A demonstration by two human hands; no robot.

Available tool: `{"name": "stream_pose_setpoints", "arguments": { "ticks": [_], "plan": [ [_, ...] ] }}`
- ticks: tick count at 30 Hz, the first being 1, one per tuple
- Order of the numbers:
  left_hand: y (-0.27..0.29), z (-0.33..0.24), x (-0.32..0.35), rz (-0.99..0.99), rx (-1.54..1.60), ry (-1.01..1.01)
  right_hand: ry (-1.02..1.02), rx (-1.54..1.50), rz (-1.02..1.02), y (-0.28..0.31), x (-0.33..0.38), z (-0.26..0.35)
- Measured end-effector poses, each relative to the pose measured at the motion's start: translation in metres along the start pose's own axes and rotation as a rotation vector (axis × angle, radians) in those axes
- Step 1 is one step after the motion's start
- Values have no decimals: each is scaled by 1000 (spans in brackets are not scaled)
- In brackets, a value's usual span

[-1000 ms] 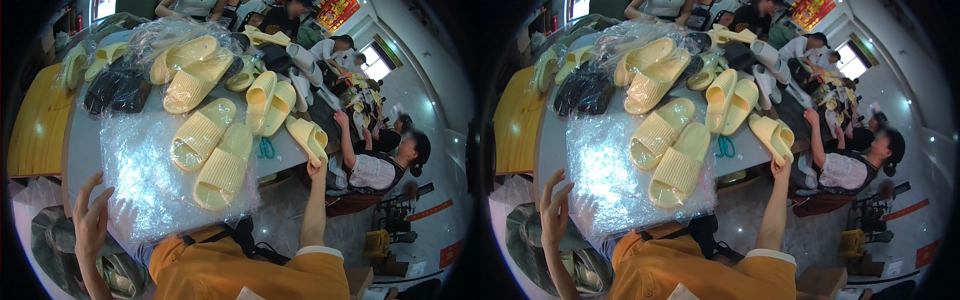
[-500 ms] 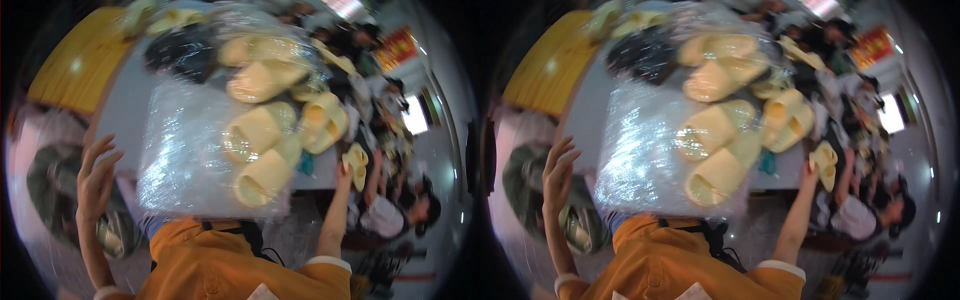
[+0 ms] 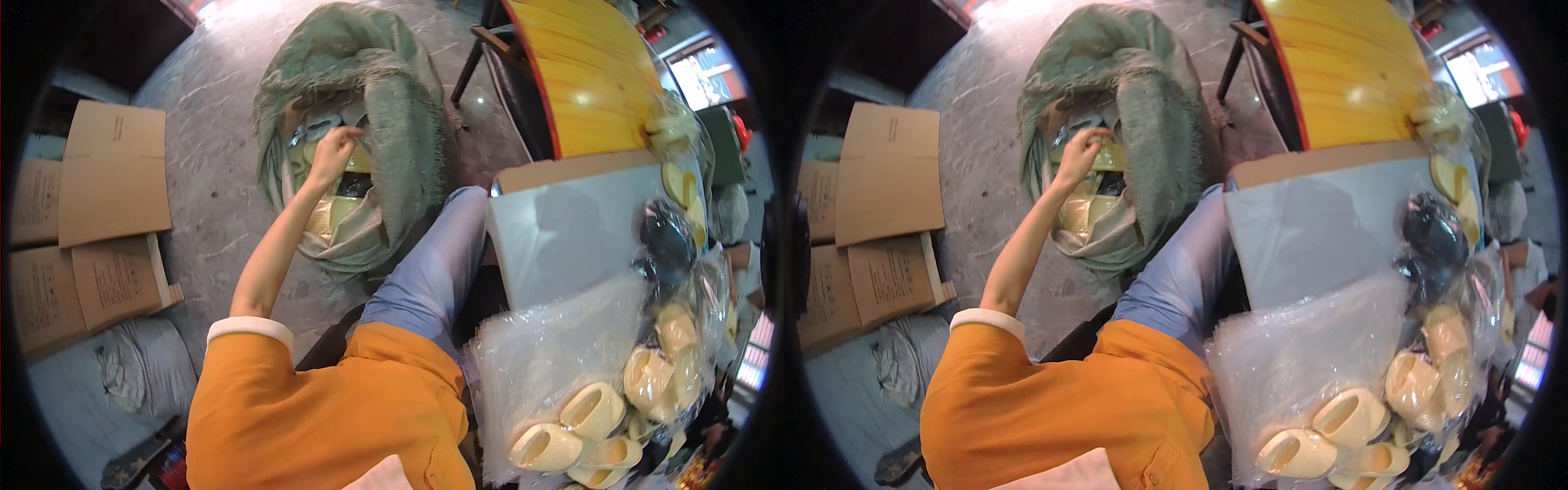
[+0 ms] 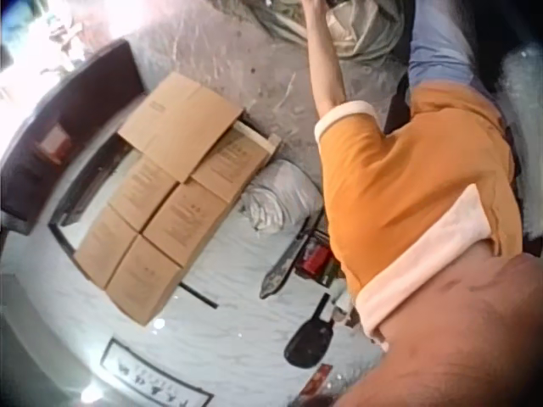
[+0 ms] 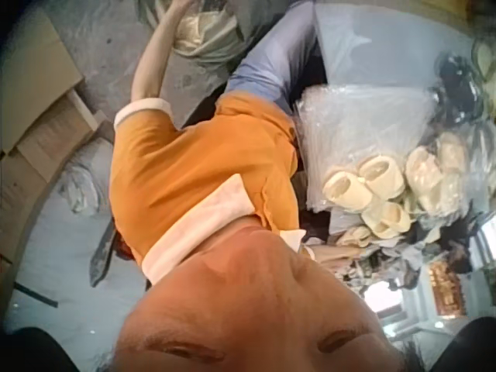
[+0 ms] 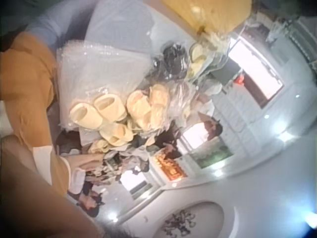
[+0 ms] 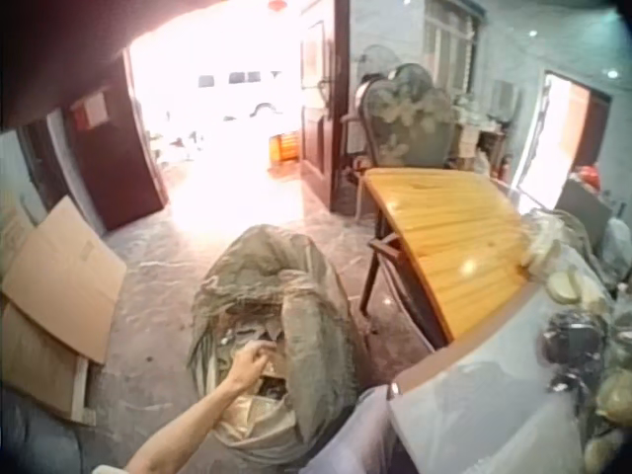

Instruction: The person packages pairs of slippers into plastic bags by hand, taking slippers from a sack and the table.

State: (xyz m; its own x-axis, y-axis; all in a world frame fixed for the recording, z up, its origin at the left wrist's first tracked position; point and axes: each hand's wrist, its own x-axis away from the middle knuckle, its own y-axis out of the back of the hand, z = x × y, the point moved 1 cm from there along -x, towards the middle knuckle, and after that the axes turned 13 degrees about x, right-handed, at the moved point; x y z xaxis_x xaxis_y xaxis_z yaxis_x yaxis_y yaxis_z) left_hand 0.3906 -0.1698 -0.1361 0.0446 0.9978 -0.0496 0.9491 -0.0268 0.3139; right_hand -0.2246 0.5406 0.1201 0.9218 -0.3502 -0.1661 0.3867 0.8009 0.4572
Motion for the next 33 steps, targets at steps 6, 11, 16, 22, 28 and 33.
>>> {"name": "stream_pose_setpoints", "arguments": {
  "ticks": [6, 11, 16, 22, 28, 33],
  "plan": [
    [-8, 164, 87, 362, -261, 410, 641, 133, 2, -79, 86, 218],
    [-85, 115, 146, 593, -234, 328, 1653, 635, -87, -178, 194, 350],
    [-99, 76, 162, 524, -237, 116, 1840, 367, 1675, -301, 436, 394],
    [-86, 69, 178, 444, -172, 15, 2488, 194, 1986, -436, 683, 216],
    [-80, 56, 181, 501, -176, 126, 2810, 637, 1279, -524, 735, 66],
    [-70, 54, 189, 581, -200, 128, 2596, 270, 796, -603, 682, 128]
  ]
}}
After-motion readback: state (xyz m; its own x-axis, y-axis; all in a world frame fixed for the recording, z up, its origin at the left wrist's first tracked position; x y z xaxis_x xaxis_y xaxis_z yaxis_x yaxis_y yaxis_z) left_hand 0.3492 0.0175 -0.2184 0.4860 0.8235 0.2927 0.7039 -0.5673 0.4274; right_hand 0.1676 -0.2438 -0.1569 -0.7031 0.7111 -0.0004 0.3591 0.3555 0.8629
